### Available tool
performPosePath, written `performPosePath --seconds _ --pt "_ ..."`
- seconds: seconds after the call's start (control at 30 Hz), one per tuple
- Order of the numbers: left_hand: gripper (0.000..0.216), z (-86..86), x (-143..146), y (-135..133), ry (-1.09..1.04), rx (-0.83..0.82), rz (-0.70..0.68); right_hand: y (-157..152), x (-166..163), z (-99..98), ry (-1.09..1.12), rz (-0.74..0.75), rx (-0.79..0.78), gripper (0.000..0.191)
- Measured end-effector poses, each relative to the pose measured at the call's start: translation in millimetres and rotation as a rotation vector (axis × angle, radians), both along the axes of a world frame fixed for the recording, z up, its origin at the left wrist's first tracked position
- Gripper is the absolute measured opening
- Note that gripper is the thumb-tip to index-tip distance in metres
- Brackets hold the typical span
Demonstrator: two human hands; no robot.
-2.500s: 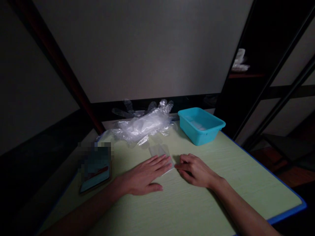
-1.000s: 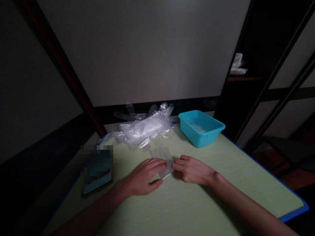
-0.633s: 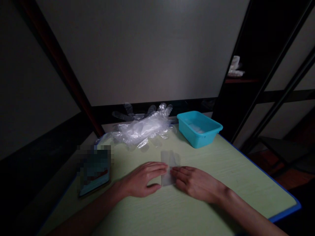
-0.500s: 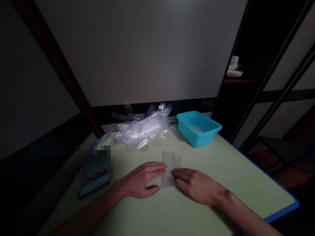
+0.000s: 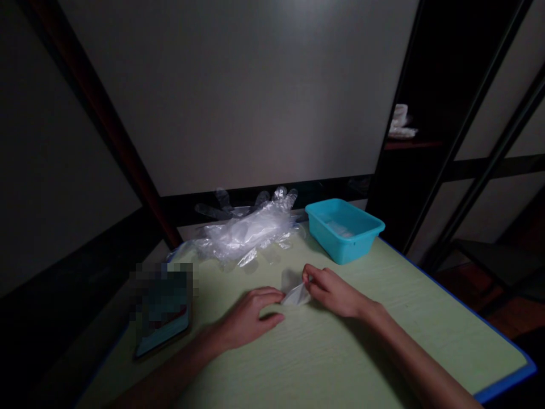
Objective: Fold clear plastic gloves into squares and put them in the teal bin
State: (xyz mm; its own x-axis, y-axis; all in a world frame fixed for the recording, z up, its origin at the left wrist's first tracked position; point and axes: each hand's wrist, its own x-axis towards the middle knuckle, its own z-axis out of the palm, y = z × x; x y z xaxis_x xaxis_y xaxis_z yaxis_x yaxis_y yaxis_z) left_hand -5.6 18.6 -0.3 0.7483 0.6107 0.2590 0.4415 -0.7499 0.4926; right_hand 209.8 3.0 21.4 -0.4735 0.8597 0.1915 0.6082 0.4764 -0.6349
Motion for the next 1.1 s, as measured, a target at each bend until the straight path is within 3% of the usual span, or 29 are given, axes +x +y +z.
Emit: performPosePath --seconds 0.13,0.27,0.5,0.63,0.87,1.1 --pt "0.006 -0.4 13.3 -1.5 -0.098 -0.112 0.174 14.3 -2.4 -8.4 0.152 -0.058 -0.083 0.01" --pt "0.008 -7.4 23.5 1.8 -0.269 -0.376 0.291 20.4 -2.3 -19.5 0.255 -0.119 -0.167 0.008" --pt "0.011 -18.5 26.9 14.4 -0.433 -0.637 0.307 22.0 -4.8 -25.7 0.4 -0.125 -0.246 0.007" --pt "0.013 -13.9 26.3 20.3 -0.412 -0.715 0.328 22.1 -3.9 -27.4 0.476 -0.105 -0.372 0.023" --pt "0.012 -7.9 27.8 32.6 -0.335 -0.829 0.374 25.2 -5.2 -36.7 0.527 -0.178 -0.284 0.024" --pt "0.009 -3.6 30.0 32.8 -0.372 -0.866 0.46 27.0 -12.1 -47.2 0.394 -0.345 -0.081 0.014"
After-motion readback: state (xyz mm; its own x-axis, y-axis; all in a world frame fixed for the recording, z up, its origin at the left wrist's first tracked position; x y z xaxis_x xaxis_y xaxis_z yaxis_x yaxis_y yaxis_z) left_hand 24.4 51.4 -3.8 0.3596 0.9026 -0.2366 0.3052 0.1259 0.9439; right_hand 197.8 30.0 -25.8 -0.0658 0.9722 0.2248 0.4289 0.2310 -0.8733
